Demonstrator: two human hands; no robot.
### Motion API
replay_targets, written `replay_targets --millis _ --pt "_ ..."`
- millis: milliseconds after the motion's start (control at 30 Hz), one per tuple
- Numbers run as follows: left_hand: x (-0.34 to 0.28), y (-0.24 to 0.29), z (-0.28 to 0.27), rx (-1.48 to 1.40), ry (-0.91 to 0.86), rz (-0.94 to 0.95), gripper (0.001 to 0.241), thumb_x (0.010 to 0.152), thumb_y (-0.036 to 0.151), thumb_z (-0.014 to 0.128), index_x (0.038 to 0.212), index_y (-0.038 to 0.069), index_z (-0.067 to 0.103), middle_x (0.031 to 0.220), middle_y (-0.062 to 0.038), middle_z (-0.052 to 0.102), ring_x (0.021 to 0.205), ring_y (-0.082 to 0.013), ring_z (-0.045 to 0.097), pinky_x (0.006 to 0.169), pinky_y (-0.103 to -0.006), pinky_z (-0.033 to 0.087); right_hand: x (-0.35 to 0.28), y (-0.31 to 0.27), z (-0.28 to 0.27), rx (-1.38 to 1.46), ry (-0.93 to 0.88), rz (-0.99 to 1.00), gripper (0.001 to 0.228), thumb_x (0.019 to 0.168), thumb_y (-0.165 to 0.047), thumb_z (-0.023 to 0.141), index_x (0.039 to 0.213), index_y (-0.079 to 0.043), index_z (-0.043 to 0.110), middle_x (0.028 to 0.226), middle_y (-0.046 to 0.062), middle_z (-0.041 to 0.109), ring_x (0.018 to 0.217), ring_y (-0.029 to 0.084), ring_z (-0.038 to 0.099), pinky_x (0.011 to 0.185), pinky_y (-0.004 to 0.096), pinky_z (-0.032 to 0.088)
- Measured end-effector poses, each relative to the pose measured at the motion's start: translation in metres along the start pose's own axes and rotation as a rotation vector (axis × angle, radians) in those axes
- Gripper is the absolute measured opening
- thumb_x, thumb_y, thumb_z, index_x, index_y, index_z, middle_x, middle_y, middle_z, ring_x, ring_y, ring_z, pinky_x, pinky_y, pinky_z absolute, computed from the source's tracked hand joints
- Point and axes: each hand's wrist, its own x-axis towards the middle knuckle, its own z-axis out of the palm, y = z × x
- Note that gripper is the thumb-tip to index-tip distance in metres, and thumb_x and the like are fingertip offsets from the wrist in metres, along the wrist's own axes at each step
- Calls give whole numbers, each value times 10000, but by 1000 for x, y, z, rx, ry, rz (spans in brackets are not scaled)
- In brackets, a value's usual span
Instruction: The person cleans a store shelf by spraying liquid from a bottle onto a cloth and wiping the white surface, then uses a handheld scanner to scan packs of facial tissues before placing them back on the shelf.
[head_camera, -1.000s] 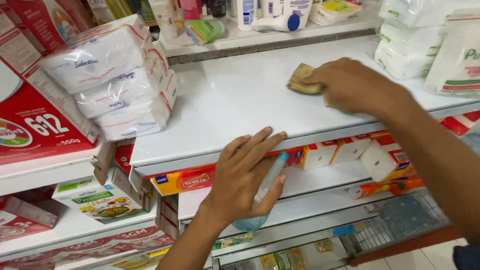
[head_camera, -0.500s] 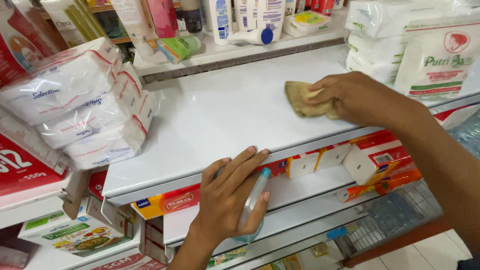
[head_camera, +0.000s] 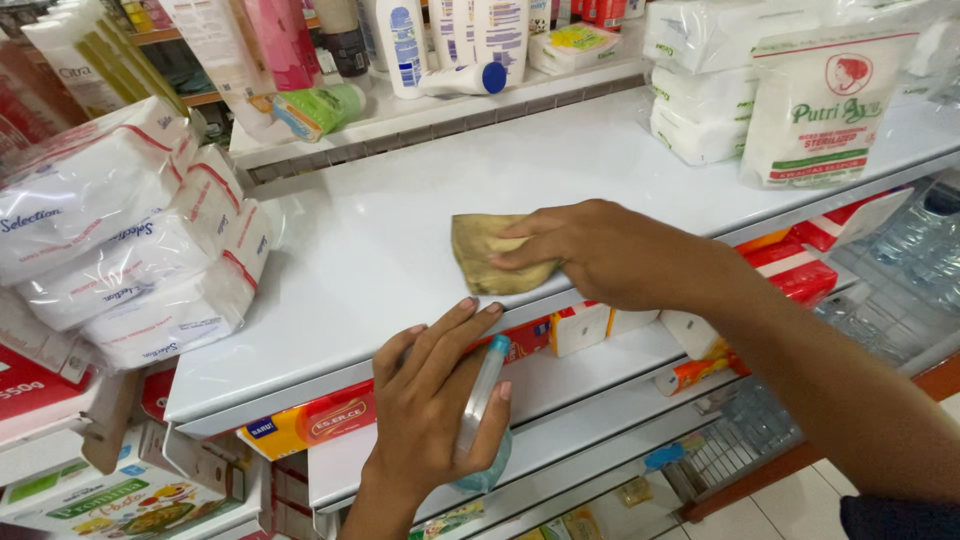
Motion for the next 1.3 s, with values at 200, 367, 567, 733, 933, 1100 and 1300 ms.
replay_targets --millis 200,367,567,733,933,1100,1300 --pt "4 8 1 23 6 -23 270 829 220 681 1014 36 752 1342 -82 679 1322 -239 593 1085 -412 319 -3 78 -29 -279 96 291 385 843 -43 641 1175 -192 766 1342 85 663 1151 318 653 1013 425 478" --pt "19 21 19 1 -39 25 255 865 215 670 998 9 738 1446 -145 612 1383 -290 539 1147 -433 307 31 100 -21 -350 198 383 344 900 -44 629 1213 -114 753 1226 220 688 1104 403 661 988 456 516" --pt "19 23 30 -20 -31 16 247 880 209 648 1008 19 742 1474 -125 597 1392 -265 530 1148 -405 288 7 47 -8 -227 57 231 499 820 78 526 1225 -130 732 1222 142 713 1108 353 658 988 446 503" --pt "18 17 36 20 -18 45 266 879 232 641 1013 26 743 1466 -99 606 1382 -237 535 1140 -387 275 -56 43 -27 -286 99 180 526 706 -45 662 1206 -184 747 1299 68 684 1084 292 664 934 414 511" --pt "18 14 41 47 -4 60 277 876 260 637 997 37 747 1445 -90 623 1368 -215 539 1119 -375 272 -45 70 -33 -387 197 415 415 764 -98 710 1178 -113 737 1186 133 706 1066 348 655 939 451 505" --pt "15 16 44 65 8 40 259 883 253 636 986 49 756 1443 -74 627 1366 -201 542 1119 -368 267 26 65 -9 -463 192 371 194 858 -13 572 937 -23 749 956 251 712 862 427 703 783 506 563" --pt "16 15 45 78 31 41 257 867 245 629 968 47 759 1388 -71 657 1341 -215 566 1098 -362 285 27 -8 10 -306 -64 96 241 793 -62 605 992 -43 739 995 198 718 912 363 719 800 456 579"
